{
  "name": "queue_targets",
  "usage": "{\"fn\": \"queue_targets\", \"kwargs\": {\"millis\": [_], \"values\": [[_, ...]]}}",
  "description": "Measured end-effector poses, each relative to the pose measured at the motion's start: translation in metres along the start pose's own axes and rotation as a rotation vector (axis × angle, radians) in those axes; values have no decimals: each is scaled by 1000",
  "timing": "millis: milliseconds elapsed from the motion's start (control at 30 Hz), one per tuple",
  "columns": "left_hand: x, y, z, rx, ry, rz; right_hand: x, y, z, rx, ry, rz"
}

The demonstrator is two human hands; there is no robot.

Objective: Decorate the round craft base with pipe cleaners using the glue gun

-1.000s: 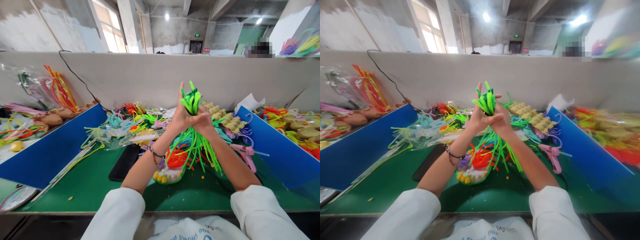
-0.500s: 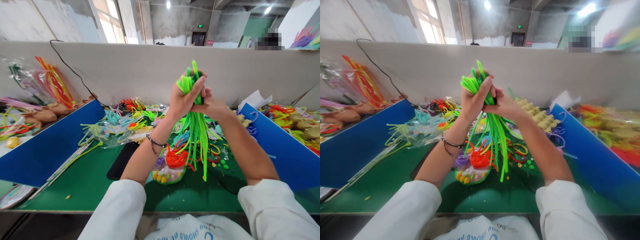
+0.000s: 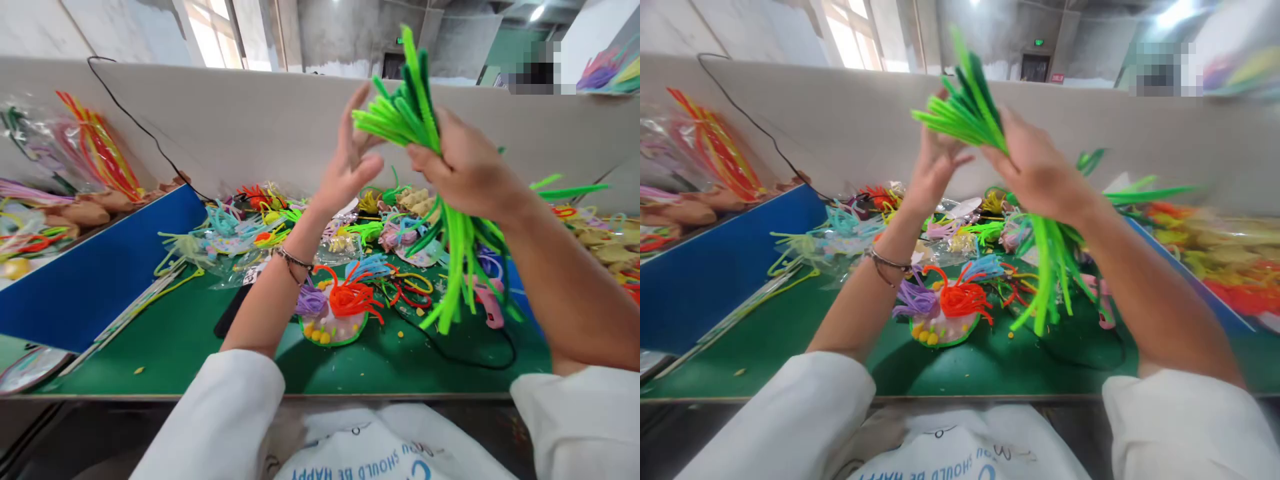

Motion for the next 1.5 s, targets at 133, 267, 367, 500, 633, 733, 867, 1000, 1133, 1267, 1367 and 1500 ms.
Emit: {"fn": "queue_targets", "kwargs": {"millis": [133,267,367,500,633,733,867,1000,1133,1267,1367,1500], "values": [[-62,-10,-60,392,198,-713,-6,9,50,-149,-49,-13],[-96,-16,-85,691,382,-1118,-1,2,90,-306,-209,-40],[-100,-13,-90,653,432,-1182,5,-5,102,-483,-302,-84],[-102,3,-103,702,567,-1153,10,-18,102,-598,-254,-218],[-113,19,-107,731,576,-1096,7,-39,103,-638,-243,-390],[-120,28,-101,687,517,-1024,4,-59,104,-613,-184,-423],[-122,40,-85,585,406,-846,-5,-89,101,-560,-131,-527],[-119,45,-66,531,257,-662,-13,-117,91,-368,-128,-560],[-118,43,-56,483,182,-544,-17,-130,85,-271,-141,-532],[-117,41,-52,415,195,-465,-20,-130,80,-388,-173,-549],[-117,38,-51,395,237,-435,-25,-131,76,-469,-191,-574],[-115,31,-46,347,177,-378,-32,-136,70,-382,-173,-496]]}}
Point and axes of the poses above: each hand's wrist, its own x-axis towards the middle knuckle, its own y-axis out of the back of the hand, z = x × y, the point moved 3 cm from there along x, towards the middle knuckle, and after that the axes turned 3 degrees about -y, right-handed, at the moved point
